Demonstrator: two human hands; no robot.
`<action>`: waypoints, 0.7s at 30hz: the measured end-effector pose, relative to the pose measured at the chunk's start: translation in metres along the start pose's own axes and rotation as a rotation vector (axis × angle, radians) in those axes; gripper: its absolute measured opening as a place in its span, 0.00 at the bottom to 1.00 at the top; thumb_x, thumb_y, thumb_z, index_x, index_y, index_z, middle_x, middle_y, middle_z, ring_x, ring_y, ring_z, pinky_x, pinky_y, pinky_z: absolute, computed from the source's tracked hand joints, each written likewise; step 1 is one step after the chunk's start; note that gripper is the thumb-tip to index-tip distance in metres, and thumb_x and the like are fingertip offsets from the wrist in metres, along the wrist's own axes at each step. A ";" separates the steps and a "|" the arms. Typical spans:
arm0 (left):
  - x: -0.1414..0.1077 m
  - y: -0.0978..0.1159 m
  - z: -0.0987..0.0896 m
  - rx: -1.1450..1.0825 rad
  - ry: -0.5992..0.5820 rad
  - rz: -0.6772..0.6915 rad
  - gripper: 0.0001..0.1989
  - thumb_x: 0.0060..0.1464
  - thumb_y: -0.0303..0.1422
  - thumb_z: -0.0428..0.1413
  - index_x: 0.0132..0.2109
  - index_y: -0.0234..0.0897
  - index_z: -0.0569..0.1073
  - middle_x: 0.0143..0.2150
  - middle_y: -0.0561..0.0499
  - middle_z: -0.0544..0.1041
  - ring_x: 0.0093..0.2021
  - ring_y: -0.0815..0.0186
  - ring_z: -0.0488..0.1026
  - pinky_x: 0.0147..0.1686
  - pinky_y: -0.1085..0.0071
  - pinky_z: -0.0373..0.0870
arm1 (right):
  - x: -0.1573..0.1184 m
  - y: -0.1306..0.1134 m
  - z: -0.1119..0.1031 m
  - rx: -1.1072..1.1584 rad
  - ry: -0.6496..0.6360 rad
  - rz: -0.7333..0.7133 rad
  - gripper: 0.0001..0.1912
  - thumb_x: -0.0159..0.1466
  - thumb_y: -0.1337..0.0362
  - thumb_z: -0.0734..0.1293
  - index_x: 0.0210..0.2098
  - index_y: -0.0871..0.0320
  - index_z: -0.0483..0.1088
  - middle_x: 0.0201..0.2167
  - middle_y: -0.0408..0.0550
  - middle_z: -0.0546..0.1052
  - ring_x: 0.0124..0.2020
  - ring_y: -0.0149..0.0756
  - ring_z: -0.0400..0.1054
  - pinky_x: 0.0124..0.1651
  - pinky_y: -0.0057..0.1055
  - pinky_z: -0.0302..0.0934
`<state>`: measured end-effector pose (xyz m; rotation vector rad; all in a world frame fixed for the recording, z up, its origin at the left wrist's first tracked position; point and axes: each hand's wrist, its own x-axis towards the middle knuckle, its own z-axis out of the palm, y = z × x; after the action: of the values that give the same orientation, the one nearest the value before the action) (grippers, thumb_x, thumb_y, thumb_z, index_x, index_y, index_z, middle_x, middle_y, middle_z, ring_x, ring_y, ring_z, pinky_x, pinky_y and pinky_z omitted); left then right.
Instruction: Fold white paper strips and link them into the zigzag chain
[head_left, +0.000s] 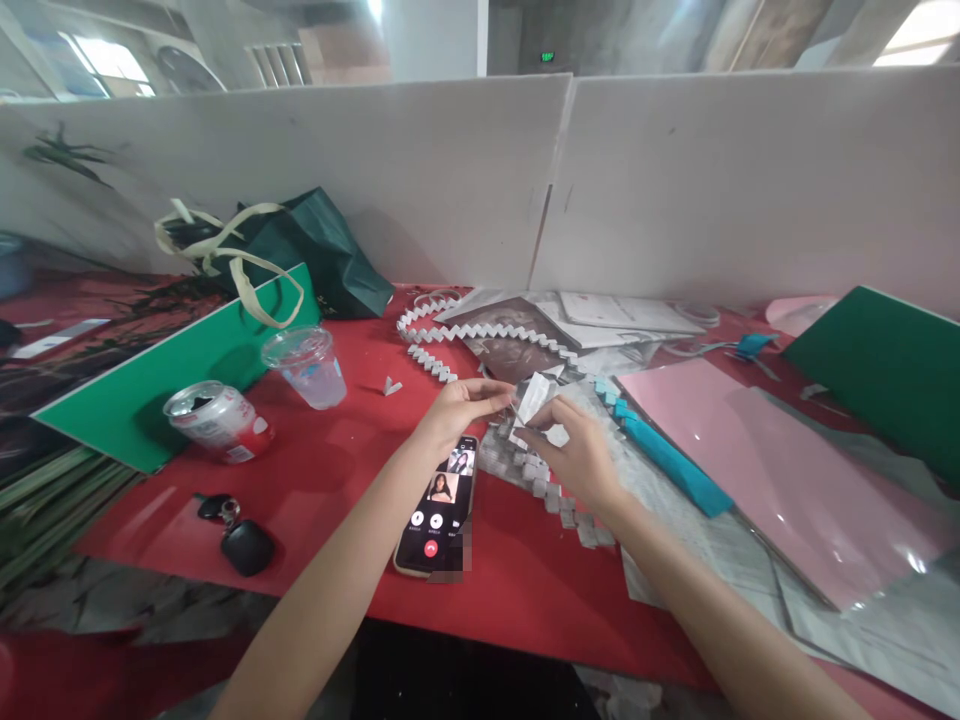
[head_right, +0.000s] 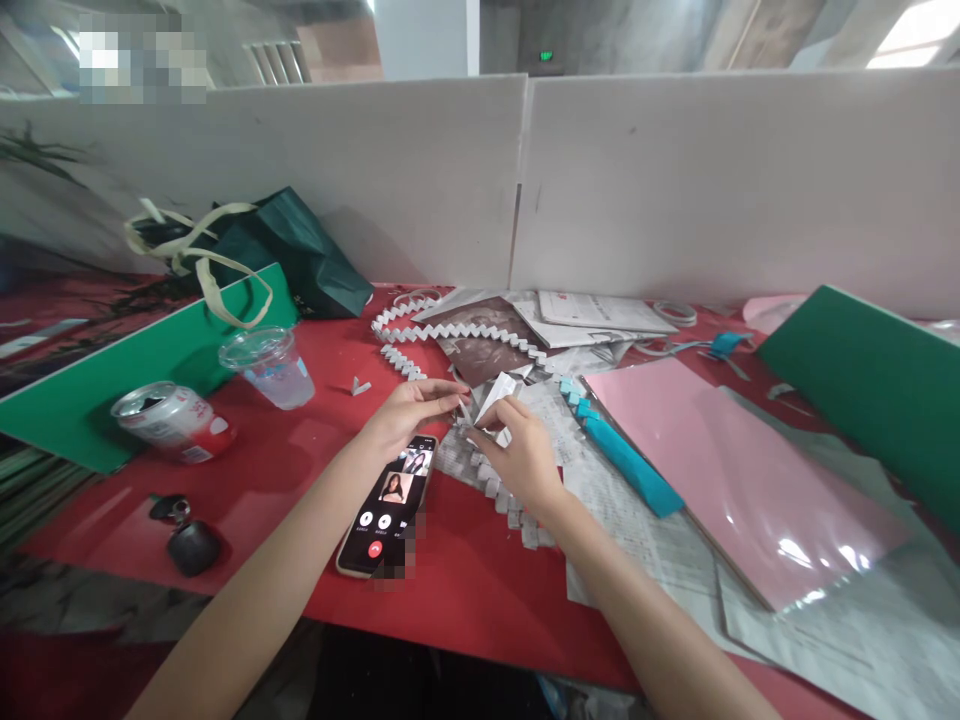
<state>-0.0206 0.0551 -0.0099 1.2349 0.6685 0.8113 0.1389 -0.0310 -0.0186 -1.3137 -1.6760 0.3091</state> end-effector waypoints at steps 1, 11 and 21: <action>0.000 -0.001 -0.001 0.005 0.001 0.005 0.14 0.41 0.33 0.65 0.38 0.32 0.77 0.36 0.47 0.78 0.36 0.67 0.73 0.41 0.70 0.67 | 0.000 -0.001 0.000 0.045 -0.019 0.027 0.09 0.58 0.60 0.68 0.27 0.56 0.65 0.27 0.44 0.69 0.30 0.33 0.63 0.35 0.30 0.59; -0.006 0.002 0.004 0.143 -0.142 -0.082 0.17 0.46 0.28 0.61 0.46 0.33 0.74 0.35 0.46 0.79 0.34 0.64 0.76 0.39 0.67 0.68 | 0.005 0.001 -0.007 0.332 0.044 0.236 0.08 0.62 0.59 0.63 0.32 0.57 0.68 0.29 0.43 0.69 0.31 0.32 0.64 0.34 0.28 0.58; -0.006 -0.012 0.012 0.073 -0.245 -0.134 0.21 0.44 0.19 0.57 0.48 0.33 0.71 0.30 0.49 0.79 0.32 0.65 0.77 0.38 0.69 0.70 | 0.003 -0.003 -0.005 0.127 0.034 0.113 0.04 0.62 0.63 0.63 0.34 0.56 0.68 0.32 0.44 0.73 0.32 0.34 0.68 0.35 0.30 0.62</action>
<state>-0.0120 0.0425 -0.0186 1.3152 0.5780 0.5186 0.1411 -0.0309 -0.0126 -1.3141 -1.5310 0.4497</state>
